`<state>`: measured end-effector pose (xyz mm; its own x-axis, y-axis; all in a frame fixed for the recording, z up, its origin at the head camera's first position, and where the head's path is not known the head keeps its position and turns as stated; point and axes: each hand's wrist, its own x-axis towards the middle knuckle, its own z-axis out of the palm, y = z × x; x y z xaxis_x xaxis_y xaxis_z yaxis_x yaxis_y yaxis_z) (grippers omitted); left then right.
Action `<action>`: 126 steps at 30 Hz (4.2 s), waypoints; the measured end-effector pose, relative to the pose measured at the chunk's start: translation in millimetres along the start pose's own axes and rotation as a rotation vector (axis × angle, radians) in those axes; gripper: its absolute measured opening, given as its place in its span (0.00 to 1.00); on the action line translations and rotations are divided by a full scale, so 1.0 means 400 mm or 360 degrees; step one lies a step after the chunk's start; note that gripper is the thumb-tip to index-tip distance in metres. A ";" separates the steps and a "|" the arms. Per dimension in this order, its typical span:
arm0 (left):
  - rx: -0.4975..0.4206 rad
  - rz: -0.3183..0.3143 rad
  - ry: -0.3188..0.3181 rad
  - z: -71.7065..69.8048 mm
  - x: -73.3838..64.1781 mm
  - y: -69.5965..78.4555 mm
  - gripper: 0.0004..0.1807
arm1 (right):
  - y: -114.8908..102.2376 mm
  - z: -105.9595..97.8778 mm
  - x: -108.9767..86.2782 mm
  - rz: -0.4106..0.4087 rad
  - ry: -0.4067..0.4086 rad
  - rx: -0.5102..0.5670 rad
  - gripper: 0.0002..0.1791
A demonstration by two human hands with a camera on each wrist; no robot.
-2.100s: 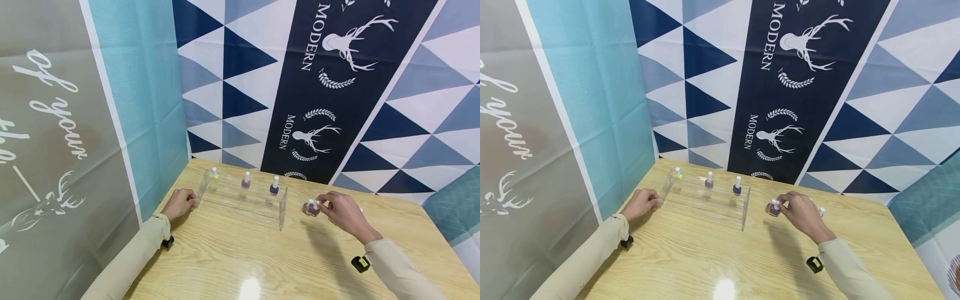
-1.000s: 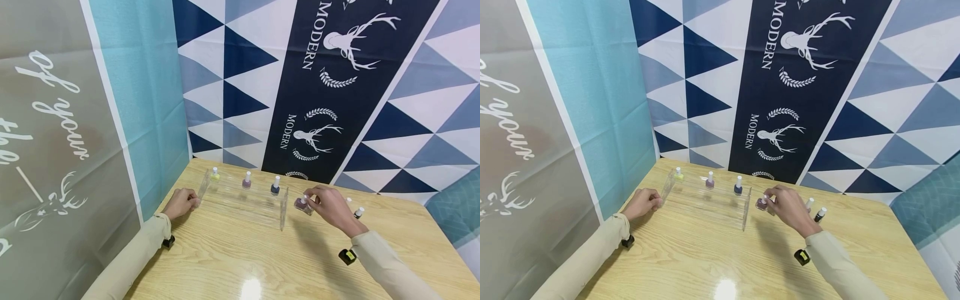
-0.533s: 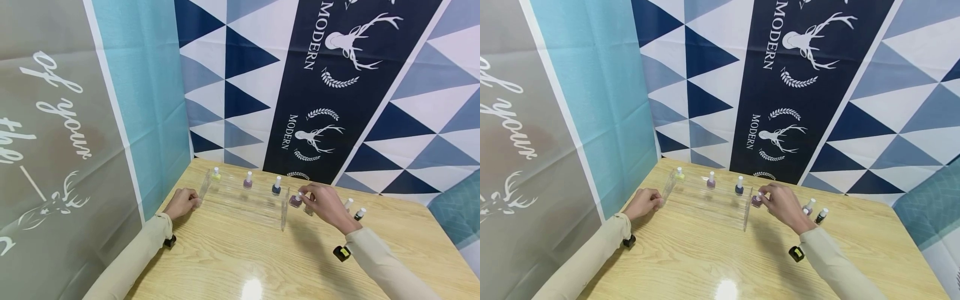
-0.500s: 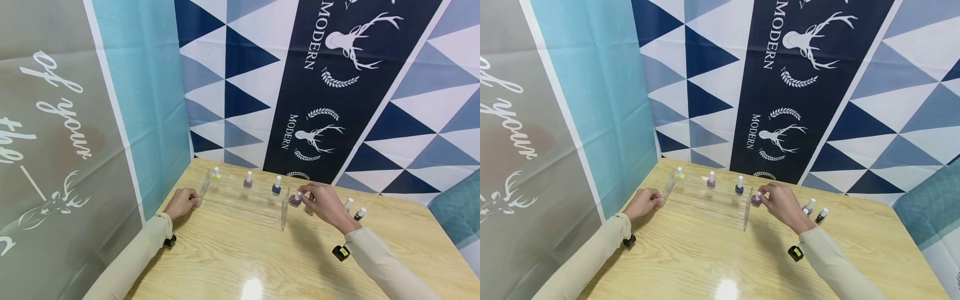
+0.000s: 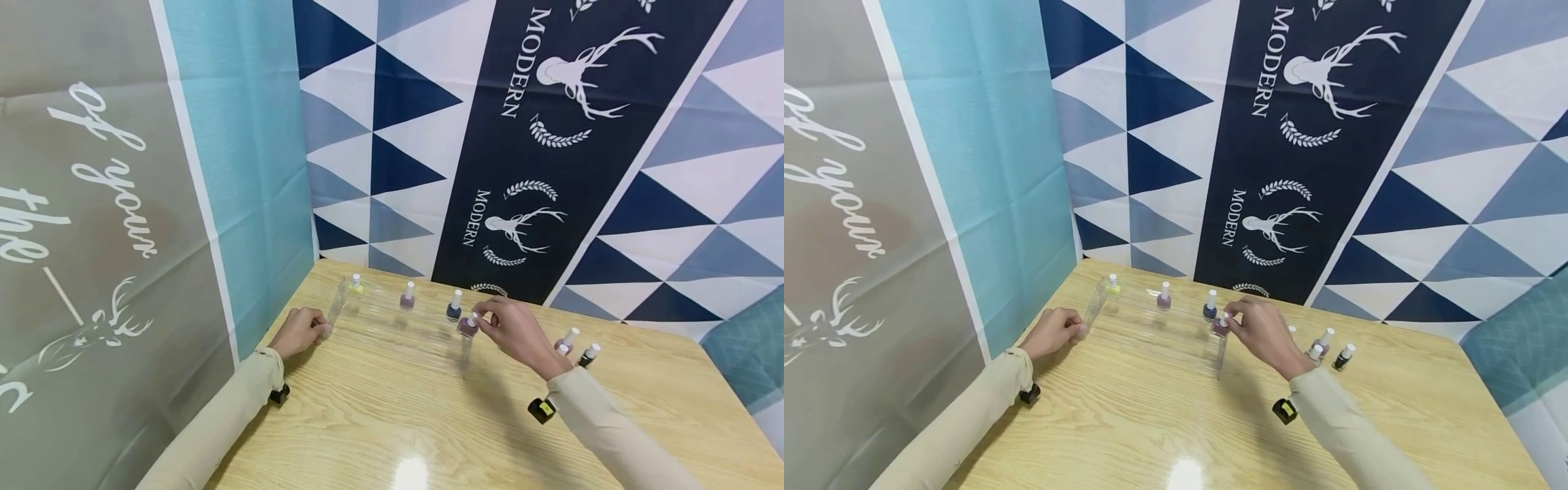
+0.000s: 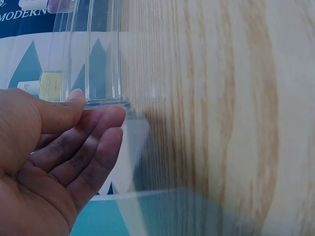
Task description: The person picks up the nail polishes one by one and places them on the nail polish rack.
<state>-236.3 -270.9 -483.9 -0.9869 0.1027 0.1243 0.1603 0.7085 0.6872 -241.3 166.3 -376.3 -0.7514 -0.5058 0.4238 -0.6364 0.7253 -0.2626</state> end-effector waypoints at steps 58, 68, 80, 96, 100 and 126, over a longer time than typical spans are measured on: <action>-0.0006 -0.0019 -0.0005 0.006 0.000 -0.016 0.08 | -0.132 0.109 0.163 -0.0144 -0.0023 0.0114 0.02; -0.0007 -0.0036 -0.0021 0.001 -0.003 -0.014 0.07 | -0.164 0.130 0.194 -0.0179 -0.0012 0.0142 0.03; -0.0020 -0.0017 0.0001 0.006 0.010 -0.016 0.08 | -0.178 0.156 0.221 -0.0182 -0.0057 0.0165 0.03; -0.0038 -0.0037 -0.0022 0.007 0.012 -0.019 0.07 | -0.194 0.196 0.246 -0.0152 -0.0038 0.0177 0.04; -0.0039 -0.0050 -0.0022 0.005 0.012 -0.016 0.08 | -0.200 0.207 0.255 -0.0140 -0.0022 0.0167 0.04; -0.0048 0.0003 -0.0008 0.006 0.009 -0.021 0.07 | -0.243 0.269 0.311 -0.0155 -0.0072 0.0079 0.04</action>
<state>-241.4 -274.9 -491.1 -0.9867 0.1076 0.1219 0.1625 0.6871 0.7082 -291.7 -17.5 -391.5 -0.6918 -0.5944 0.4099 -0.7139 0.6482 -0.2649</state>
